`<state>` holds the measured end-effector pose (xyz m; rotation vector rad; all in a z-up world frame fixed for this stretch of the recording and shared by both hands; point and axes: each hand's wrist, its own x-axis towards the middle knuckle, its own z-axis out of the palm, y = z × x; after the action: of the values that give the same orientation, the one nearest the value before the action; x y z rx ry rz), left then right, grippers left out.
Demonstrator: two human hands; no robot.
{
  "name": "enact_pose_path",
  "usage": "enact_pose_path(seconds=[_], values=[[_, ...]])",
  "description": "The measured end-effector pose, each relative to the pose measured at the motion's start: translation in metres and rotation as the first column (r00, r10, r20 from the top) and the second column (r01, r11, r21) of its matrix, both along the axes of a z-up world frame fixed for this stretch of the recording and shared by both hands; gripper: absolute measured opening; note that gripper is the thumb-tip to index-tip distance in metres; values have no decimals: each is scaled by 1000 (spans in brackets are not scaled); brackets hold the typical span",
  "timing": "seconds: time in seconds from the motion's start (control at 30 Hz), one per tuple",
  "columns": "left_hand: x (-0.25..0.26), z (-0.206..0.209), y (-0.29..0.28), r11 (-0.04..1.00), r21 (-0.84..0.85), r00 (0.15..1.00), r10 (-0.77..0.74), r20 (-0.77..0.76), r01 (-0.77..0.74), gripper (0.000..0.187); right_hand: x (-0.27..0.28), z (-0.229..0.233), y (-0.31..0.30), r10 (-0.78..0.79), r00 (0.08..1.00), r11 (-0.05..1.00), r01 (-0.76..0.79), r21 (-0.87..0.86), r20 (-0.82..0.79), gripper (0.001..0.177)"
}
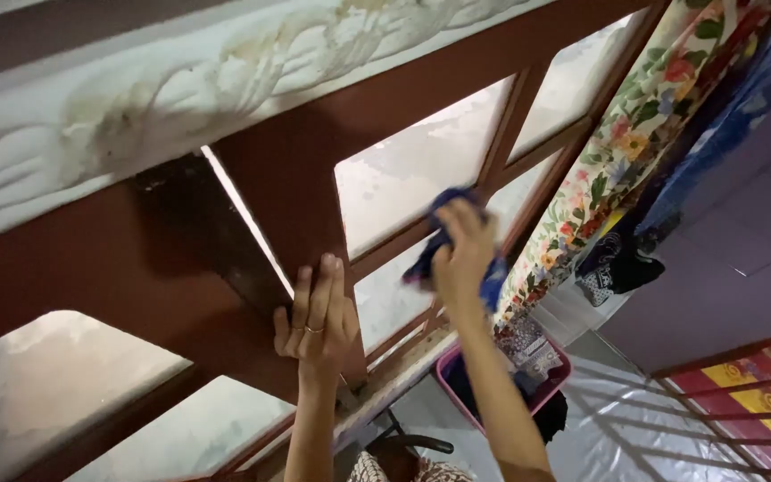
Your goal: The person wipes the wooden frame and glass panes of a window using a blue cloth. They stand on a chair to reach the upper sections, systematically cleaning the frame and glass surfaces.
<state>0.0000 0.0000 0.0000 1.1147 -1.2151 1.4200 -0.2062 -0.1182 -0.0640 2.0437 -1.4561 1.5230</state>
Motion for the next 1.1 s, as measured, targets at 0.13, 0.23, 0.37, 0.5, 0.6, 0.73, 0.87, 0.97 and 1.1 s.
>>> enact_pose_path(seconds=[0.13,0.23,0.37,0.5,0.6,0.73,0.87,0.97,1.1], values=[[-2,-3,4,999,29,999,40,7,-41,45,53,-2,57,139,990,990,-140,-25,-19,53],[-3,-8,3,999,31,1000,31,0,-31,46,65,5,66,367,929,927,-369,-59,-50,50],[-3,-5,3,996,84,999,15,-41,-12,41,9,-10,3,218,976,960,-211,-185,18,49],[-4,5,-2,1000,-14,1000,-5,13,5,46,-11,37,-3,136,957,986,-107,-124,256,69],[-6,2,-1,1000,11,1000,22,5,-22,42,36,49,33,249,953,916,-174,-361,172,47],[-7,-7,-10,1000,-7,1000,17,-10,-17,38,86,28,46,324,940,893,-341,-295,-106,51],[-6,-5,-14,999,-32,1000,28,-2,-28,37,43,14,-18,200,965,859,-257,-443,-172,50],[-6,-11,-13,999,-22,1000,23,15,-23,36,-14,6,-60,54,996,887,-81,-455,-72,49],[-10,-14,-21,996,-86,1000,13,-7,-14,35,-15,22,-59,-52,993,921,87,-380,102,70]])
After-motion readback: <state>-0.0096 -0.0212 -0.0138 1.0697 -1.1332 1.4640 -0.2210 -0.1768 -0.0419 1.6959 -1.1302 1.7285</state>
